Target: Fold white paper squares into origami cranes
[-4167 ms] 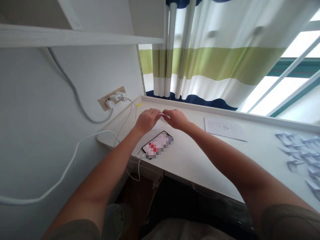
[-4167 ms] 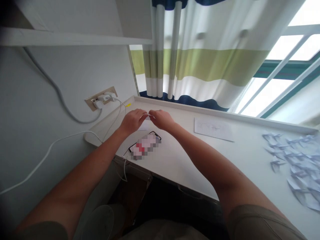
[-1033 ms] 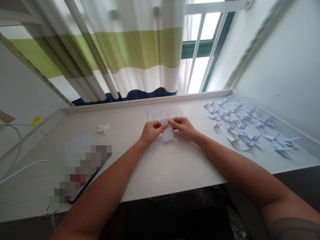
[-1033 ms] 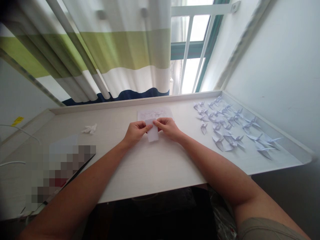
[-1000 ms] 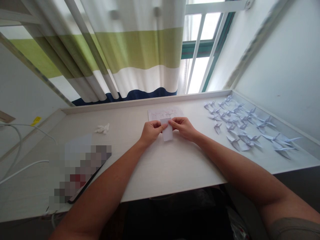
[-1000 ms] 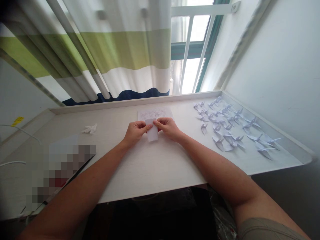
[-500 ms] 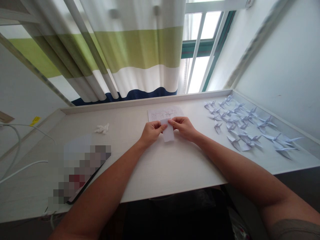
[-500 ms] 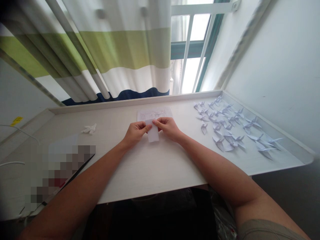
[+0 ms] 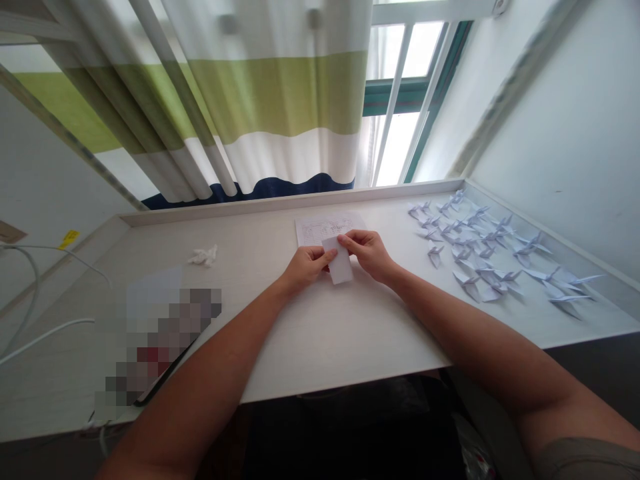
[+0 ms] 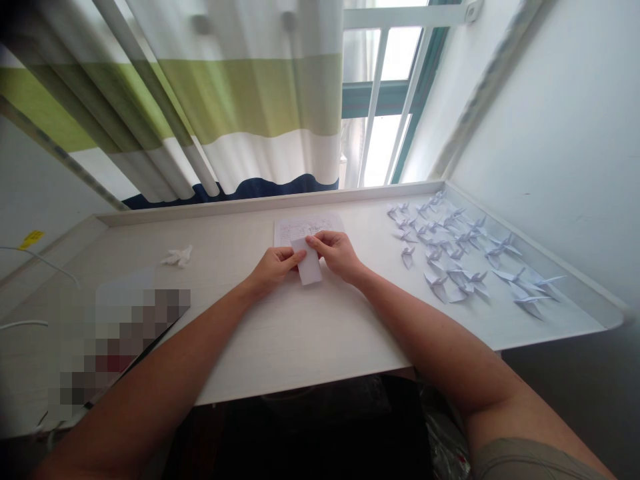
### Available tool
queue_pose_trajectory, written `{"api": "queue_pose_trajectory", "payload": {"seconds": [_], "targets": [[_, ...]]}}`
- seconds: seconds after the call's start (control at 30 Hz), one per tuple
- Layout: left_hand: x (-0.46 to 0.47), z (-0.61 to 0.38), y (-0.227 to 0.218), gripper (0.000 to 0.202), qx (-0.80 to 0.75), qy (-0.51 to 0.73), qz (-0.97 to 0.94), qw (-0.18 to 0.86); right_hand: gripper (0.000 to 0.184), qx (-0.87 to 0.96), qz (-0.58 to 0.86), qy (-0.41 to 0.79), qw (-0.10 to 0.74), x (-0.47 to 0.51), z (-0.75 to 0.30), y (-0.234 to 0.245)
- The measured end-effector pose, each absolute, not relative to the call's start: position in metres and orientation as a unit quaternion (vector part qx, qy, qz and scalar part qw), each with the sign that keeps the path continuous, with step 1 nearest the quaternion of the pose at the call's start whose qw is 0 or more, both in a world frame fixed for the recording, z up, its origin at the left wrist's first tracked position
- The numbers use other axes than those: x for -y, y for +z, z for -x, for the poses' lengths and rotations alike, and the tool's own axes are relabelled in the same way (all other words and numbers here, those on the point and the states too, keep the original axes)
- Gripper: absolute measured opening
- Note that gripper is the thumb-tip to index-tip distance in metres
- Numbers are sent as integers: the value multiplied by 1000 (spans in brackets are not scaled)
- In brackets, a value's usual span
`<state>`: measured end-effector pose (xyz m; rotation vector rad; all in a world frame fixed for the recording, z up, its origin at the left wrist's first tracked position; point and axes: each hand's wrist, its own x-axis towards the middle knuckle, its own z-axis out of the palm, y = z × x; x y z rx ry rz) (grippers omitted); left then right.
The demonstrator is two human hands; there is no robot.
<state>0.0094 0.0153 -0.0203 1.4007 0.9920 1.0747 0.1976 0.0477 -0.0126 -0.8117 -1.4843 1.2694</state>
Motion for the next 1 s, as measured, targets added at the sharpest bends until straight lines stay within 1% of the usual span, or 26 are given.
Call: {"api": "queue_pose_trajectory", "payload": {"seconds": [0.1,0.23,0.37,0.5,0.57,0.7,0.83,0.93,1.0], "targets": [[-15,-9,-20,49,-412,450,-598,520,55,628,349,504,480,-48,-198,-14],[-16,-10,-20,48,-427,489,-577,495,65,684,368,453,439,-47,-197,-17],[-16,-11,-18,49,-431,509,-562,489,67,706,365,423,435,-47,-196,-17],[-14,-9,-16,51,-434,456,-586,511,67,679,365,438,463,-50,-197,-17],[-14,-7,-16,53,-444,436,-601,501,67,671,364,452,461,-52,-198,-19],[-15,-6,-18,51,-461,465,-600,459,70,704,378,431,419,-52,-200,-20],[-16,-8,-19,48,-452,476,-590,470,72,720,386,406,410,-49,-199,-18],[-17,-8,-19,46,-447,491,-589,460,72,714,390,418,404,-45,-197,-15],[-18,-7,-18,46,-449,507,-591,438,74,720,390,430,381,-42,-196,-13]]}}
